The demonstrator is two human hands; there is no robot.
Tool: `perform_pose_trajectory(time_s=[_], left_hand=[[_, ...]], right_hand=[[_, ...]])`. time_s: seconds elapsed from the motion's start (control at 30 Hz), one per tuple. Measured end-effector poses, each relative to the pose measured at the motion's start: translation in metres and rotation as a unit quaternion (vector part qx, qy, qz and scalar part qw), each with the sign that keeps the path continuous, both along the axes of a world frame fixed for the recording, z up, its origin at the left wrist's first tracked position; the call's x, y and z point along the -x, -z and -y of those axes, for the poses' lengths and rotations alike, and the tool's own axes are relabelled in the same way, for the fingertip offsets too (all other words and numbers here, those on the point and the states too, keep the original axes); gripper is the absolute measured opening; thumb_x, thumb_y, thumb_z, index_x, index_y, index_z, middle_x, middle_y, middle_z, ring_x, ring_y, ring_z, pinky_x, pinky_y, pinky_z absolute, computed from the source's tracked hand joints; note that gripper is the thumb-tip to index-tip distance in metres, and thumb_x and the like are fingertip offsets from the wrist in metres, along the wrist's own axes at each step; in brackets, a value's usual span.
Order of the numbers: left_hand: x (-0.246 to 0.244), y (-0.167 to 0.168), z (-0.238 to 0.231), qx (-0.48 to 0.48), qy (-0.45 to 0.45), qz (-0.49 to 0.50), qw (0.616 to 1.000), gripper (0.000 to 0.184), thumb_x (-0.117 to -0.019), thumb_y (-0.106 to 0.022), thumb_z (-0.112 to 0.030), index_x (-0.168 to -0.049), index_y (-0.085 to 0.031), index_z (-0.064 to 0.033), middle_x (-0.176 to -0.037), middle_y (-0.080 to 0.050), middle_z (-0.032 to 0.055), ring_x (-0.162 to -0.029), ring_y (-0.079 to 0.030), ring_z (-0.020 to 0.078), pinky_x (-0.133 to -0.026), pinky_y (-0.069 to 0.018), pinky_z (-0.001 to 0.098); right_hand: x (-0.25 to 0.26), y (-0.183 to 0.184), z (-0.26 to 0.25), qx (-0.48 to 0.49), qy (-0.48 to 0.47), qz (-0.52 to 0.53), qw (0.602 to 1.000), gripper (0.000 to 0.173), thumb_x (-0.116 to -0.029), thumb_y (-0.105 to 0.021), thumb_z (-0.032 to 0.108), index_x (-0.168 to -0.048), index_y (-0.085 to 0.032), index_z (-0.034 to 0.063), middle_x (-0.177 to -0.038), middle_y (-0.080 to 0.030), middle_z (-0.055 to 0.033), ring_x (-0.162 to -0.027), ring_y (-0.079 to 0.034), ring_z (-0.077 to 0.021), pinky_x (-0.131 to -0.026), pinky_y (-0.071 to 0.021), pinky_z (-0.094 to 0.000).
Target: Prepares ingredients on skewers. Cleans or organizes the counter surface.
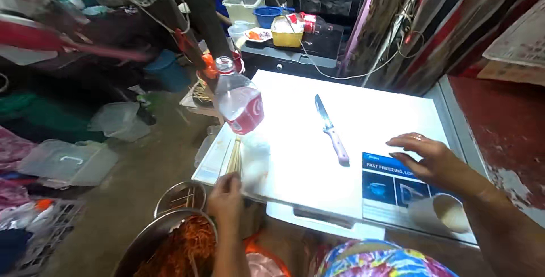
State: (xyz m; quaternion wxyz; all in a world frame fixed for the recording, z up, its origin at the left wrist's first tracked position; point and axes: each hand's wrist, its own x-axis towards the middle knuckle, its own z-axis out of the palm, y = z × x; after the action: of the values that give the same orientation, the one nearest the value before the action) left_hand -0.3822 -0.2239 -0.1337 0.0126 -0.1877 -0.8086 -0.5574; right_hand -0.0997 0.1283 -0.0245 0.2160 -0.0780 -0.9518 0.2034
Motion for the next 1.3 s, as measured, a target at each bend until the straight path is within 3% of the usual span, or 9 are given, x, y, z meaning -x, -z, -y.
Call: perform_pose_trajectory(time_s=[0.17,0.33,0.47,0.63,0.77,0.87,1.07,1.2,1.3], left_hand=[[-0.073,-0.004,-0.137,0.195,0.223,-0.027,0.955,0.039,-0.1012,-0.061,-0.025,-0.123,-0.067,0.0068,-0.105,-0.071,0.0247,-0.094,-0.071,0.0369,-0.087,-0.0564,0.0549],[-0.108,-0.015,-0.256,0.342,0.198,0.004,0.919,0.077,-0.0950,-0.068,-0.047,-0.151,-0.045,0.0001,-0.134,-0.056,0.0329,-0.127,-0.054,0.0494,-0.099,-0.0489,0.0598],[-0.113,-0.014,-0.284,0.421,0.156,0.034,0.893,0.064,-0.0970,-0.062,-0.015,-0.154,-0.038,0.0015,-0.144,-0.047,0.0340,-0.130,-0.052,0.0492,-0.100,-0.0494,0.0578],[-0.110,-0.011,-0.274,0.303,0.202,0.058,0.929,0.066,-0.0923,-0.070,-0.009,-0.148,-0.040,0.0125,-0.131,-0.057,0.0396,-0.120,-0.058,0.0534,-0.102,-0.0440,0.0662],[-0.150,-0.091,-0.291,0.243,0.311,0.011,0.919,0.057,-0.0870,-0.066,-0.007,-0.142,-0.053,-0.0029,-0.096,-0.066,0.0167,-0.066,-0.057,0.0195,-0.057,-0.0490,0.0414],[-0.226,-0.159,-0.317,0.247,0.435,-0.079,0.862,0.056,-0.0869,-0.066,-0.009,-0.142,-0.054,-0.0062,-0.090,-0.066,0.0109,-0.062,-0.057,0.0155,-0.054,-0.0495,0.0383],[-0.415,-0.178,-0.403,0.335,0.595,-0.138,0.718,0.050,-0.0948,-0.063,-0.007,-0.143,-0.053,-0.0060,-0.115,-0.067,0.0201,-0.100,-0.067,0.0338,-0.088,-0.0547,0.0544],[-0.490,-0.139,-0.474,0.383,0.619,-0.167,0.664,0.058,-0.0984,-0.060,-0.013,-0.152,-0.042,-0.0012,-0.137,-0.055,0.0274,-0.120,-0.061,0.0413,-0.101,-0.0489,0.0578],[-0.511,-0.097,-0.527,0.366,0.618,-0.227,0.658,0.060,-0.1004,-0.059,-0.015,-0.156,-0.038,-0.0039,-0.147,-0.048,0.0284,-0.128,-0.056,0.0443,-0.104,-0.0473,0.0595]], right_hand=[[-0.046,0.011,-0.021,0.023,0.044,-0.013,0.999,0.030,-0.0990,-0.057,0.020,-0.115,-0.072,0.0001,-0.113,-0.072,-0.0178,-0.106,-0.069,-0.0297,-0.092,-0.0568,-0.0413],[-0.108,0.027,-0.041,0.048,0.086,-0.019,0.995,0.032,-0.0992,-0.057,0.023,-0.114,-0.072,-0.0005,-0.111,-0.072,-0.0182,-0.105,-0.069,-0.0299,-0.092,-0.0576,-0.0425],[-0.165,0.040,-0.062,0.053,0.145,-0.037,0.987,0.034,-0.0974,-0.055,0.024,-0.112,-0.073,-0.0022,-0.108,-0.072,-0.0203,-0.093,-0.070,-0.0281,-0.081,-0.0592,-0.0397],[-0.217,0.041,-0.059,0.143,0.237,0.073,0.958,0.028,-0.1007,-0.059,0.013,-0.120,-0.070,-0.0035,-0.115,-0.071,-0.0228,-0.107,-0.069,-0.0355,-0.095,-0.0557,-0.0486],[-0.261,0.057,-0.072,0.278,0.304,0.155,0.898,0.030,-0.1027,-0.057,0.017,-0.122,-0.067,-0.0034,-0.109,-0.071,-0.0213,-0.102,-0.069,-0.0321,-0.096,-0.0522,-0.0498],[-0.300,0.073,-0.077,0.388,0.352,0.120,0.843,0.029,-0.1030,-0.058,0.017,-0.119,-0.067,-0.0057,-0.103,-0.069,-0.0201,-0.089,-0.067,-0.0257,-0.087,-0.0546,-0.0426],[-0.385,0.094,-0.091,0.471,0.506,-0.003,0.722,0.032,-0.1068,-0.053,0.023,-0.117,-0.065,-0.0052,-0.092,-0.069,-0.0148,-0.070,-0.067,-0.0183,-0.066,-0.0588,-0.0350],[-0.428,0.101,-0.103,0.318,0.584,0.024,0.746,0.034,-0.1034,-0.058,0.022,-0.120,-0.066,-0.0062,-0.107,-0.071,-0.0227,-0.097,-0.070,-0.0326,-0.093,-0.0543,-0.0488],[-0.445,0.102,-0.109,0.313,0.605,0.042,0.731,0.037,-0.1022,-0.060,0.023,-0.128,-0.064,-0.0025,-0.105,-0.071,-0.0216,-0.097,-0.069,-0.0342,-0.092,-0.0534,-0.0515]])
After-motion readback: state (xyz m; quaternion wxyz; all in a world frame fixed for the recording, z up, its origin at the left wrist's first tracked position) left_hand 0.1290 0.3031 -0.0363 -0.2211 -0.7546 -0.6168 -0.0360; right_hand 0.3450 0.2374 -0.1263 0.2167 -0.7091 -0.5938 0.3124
